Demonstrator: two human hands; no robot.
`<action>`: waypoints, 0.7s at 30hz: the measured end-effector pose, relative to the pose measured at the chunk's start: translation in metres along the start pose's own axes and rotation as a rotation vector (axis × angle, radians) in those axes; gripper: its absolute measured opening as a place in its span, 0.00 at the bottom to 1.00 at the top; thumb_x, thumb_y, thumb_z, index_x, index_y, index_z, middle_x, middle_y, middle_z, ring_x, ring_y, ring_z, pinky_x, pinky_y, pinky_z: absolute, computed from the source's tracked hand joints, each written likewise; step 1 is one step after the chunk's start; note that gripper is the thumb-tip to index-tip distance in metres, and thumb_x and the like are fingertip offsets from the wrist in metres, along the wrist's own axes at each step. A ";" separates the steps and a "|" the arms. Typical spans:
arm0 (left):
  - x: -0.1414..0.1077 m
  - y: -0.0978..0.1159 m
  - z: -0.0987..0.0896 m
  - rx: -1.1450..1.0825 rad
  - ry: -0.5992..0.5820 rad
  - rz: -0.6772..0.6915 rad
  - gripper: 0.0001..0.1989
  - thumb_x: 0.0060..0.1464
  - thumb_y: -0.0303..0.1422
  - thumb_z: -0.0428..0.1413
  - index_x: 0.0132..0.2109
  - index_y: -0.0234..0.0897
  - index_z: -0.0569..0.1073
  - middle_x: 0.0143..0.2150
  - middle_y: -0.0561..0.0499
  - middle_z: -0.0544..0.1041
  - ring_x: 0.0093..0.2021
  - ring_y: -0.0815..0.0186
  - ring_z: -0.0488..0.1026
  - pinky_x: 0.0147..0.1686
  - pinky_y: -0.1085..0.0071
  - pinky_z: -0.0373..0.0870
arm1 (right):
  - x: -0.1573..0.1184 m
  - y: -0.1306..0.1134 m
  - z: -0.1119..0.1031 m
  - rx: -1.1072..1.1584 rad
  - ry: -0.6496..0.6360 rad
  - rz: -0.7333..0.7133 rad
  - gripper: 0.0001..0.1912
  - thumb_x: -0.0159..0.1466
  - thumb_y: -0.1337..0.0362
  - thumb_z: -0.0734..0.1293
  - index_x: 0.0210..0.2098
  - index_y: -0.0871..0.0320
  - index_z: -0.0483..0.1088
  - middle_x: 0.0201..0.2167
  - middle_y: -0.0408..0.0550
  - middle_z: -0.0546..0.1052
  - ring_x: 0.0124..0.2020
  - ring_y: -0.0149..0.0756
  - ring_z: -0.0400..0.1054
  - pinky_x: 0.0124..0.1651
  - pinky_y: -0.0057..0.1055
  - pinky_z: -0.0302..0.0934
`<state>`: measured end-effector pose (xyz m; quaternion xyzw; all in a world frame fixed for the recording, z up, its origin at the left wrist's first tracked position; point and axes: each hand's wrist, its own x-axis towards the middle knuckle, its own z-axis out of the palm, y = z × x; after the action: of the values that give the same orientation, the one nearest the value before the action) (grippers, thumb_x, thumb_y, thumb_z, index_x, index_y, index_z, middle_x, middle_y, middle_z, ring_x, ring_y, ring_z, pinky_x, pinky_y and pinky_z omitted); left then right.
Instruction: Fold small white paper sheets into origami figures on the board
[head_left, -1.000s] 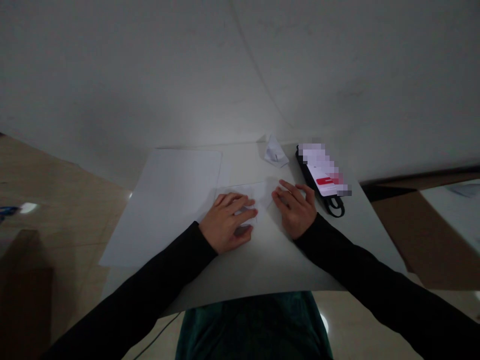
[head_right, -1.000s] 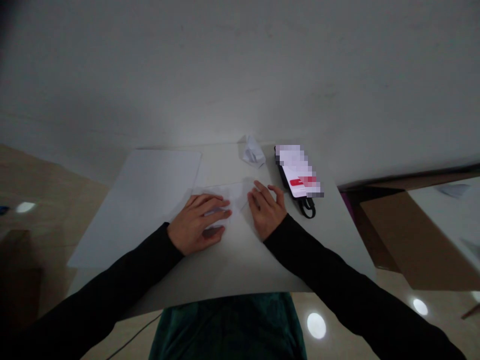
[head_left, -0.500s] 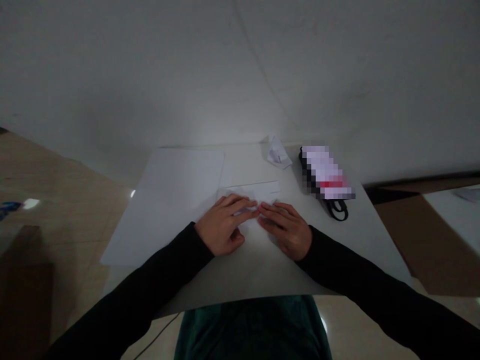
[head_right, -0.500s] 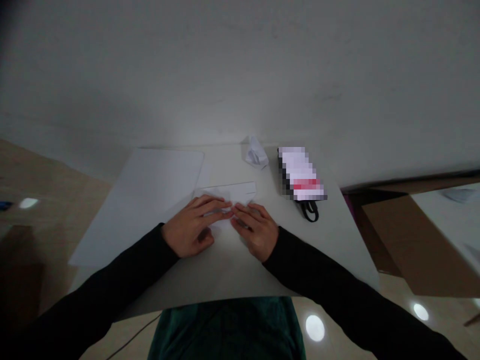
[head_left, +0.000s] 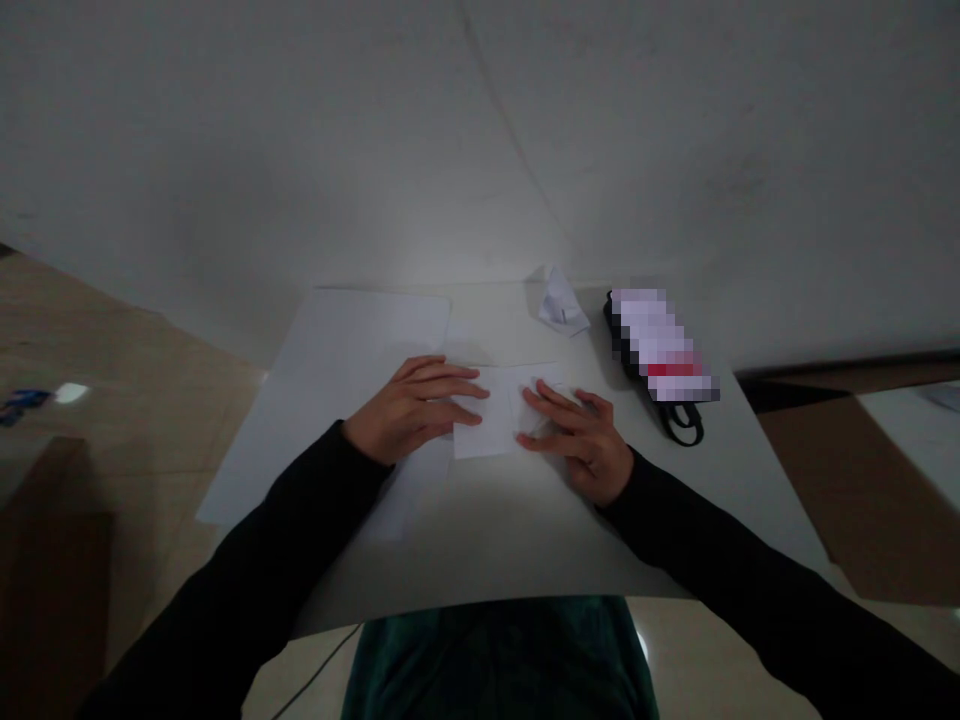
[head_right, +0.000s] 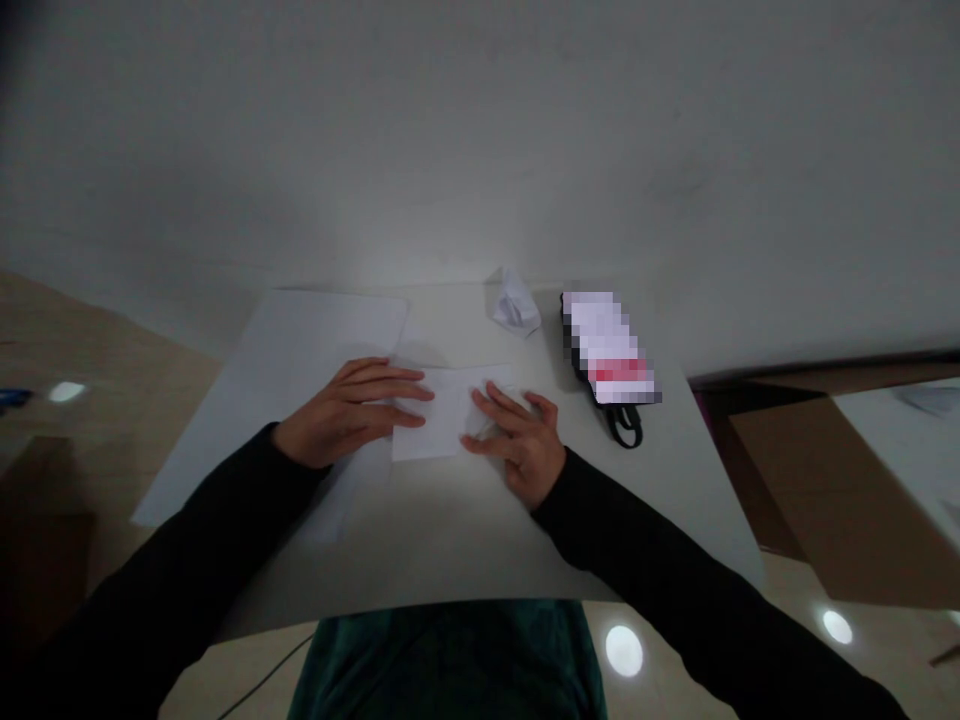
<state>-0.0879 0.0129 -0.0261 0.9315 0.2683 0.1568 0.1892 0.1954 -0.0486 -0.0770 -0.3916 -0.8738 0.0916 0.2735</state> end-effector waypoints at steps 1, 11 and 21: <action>0.003 -0.001 0.001 -0.047 -0.011 0.003 0.10 0.60 0.31 0.51 0.44 0.47 0.76 0.52 0.53 0.77 0.57 0.65 0.68 0.61 0.60 0.52 | 0.000 0.000 0.000 0.000 0.000 -0.003 0.32 0.49 0.79 0.58 0.44 0.41 0.75 0.63 0.42 0.64 0.64 0.39 0.57 0.57 0.47 0.49; 0.028 0.007 0.008 -0.390 -0.049 -0.156 0.11 0.58 0.38 0.55 0.34 0.35 0.76 0.38 0.48 0.76 0.37 0.67 0.72 0.39 0.71 0.68 | 0.000 -0.001 0.000 0.023 -0.025 -0.041 0.28 0.53 0.77 0.60 0.46 0.43 0.74 0.63 0.45 0.63 0.65 0.41 0.56 0.58 0.47 0.49; 0.041 0.007 0.018 -0.327 0.053 -0.322 0.11 0.51 0.38 0.60 0.29 0.34 0.76 0.35 0.49 0.71 0.34 0.69 0.70 0.34 0.72 0.67 | 0.001 -0.001 0.001 0.039 -0.005 -0.052 0.28 0.53 0.79 0.59 0.44 0.46 0.75 0.62 0.47 0.64 0.65 0.41 0.55 0.57 0.47 0.54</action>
<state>-0.0448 0.0259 -0.0311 0.8291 0.3893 0.1905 0.3531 0.1939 -0.0488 -0.0772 -0.3631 -0.8824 0.1025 0.2812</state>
